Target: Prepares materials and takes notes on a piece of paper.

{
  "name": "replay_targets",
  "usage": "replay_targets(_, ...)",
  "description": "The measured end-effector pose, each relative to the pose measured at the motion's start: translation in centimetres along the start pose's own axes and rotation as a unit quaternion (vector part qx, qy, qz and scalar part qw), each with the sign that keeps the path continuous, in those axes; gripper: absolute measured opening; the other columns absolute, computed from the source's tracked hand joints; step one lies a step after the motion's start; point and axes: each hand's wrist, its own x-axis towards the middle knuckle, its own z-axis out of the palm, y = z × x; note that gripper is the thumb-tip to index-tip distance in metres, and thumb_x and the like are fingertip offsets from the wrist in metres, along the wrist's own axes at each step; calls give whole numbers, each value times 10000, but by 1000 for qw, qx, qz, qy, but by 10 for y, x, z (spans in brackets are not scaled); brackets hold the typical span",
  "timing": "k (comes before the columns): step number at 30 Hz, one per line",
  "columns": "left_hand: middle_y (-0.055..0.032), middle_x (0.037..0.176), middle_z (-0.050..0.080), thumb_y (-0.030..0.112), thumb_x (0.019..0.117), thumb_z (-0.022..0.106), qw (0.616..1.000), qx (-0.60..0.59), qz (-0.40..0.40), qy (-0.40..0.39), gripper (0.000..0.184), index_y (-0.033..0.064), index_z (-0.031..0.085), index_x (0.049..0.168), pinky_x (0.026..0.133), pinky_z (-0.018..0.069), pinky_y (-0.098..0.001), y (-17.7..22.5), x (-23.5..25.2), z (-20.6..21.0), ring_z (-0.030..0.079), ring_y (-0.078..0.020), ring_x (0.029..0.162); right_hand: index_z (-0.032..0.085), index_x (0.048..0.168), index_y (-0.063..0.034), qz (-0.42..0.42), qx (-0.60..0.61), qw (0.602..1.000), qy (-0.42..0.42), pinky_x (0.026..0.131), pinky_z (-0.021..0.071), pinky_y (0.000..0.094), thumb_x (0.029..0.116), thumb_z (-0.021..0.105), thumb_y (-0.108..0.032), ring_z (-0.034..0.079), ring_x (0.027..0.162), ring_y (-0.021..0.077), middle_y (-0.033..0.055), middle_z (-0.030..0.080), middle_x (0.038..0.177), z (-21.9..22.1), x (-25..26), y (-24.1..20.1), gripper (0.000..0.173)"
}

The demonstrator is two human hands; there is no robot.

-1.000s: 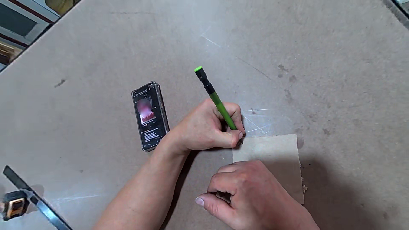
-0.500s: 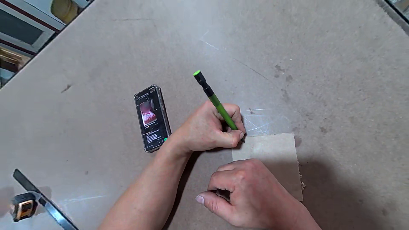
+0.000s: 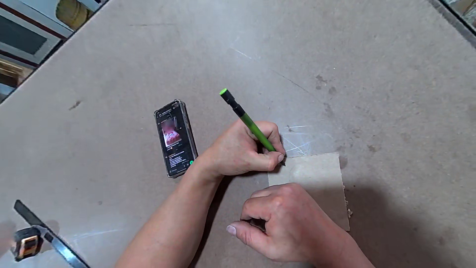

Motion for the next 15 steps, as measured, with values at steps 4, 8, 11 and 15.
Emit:
replay_targets(4,1,734,689,51,848,721,1000,10,-1,5,17,60,706,847,489,461,-177,1,0,-1,596,-39,588,696,722,-156,4,3,1000,-2,474,425,256,1020,595,-433,556,561,32,-72,583,619,-1,1,0,419)
replay_targets(8,-13,725,693,59,862,722,1000,-6,-10,0,21,48,707,852,486,486,-189,3,8,-2,611,-53,576,695,724,-163,5,2,1000,-2,477,429,261,1022,587,-435,558,565,33,-72,584,625,-1,1,0,417)
replay_targets(11,0,693,648,41,832,685,1000,-12,-7,-9,56,70,651,799,459,409,-186,4,19,7,555,-42,552,692,727,-166,15,-2,1000,-9,483,430,273,1024,582,-446,555,566,41,-70,575,621,-2,0,-1,423)
replay_targets(15,3,689,639,48,801,672,1000,-7,-8,-9,83,94,617,759,452,399,-189,4,20,9,553,-40,550,688,725,-171,25,-10,999,-27,488,429,286,1025,567,-461,560,572,50,-71,580,627,-3,1,-2,435)
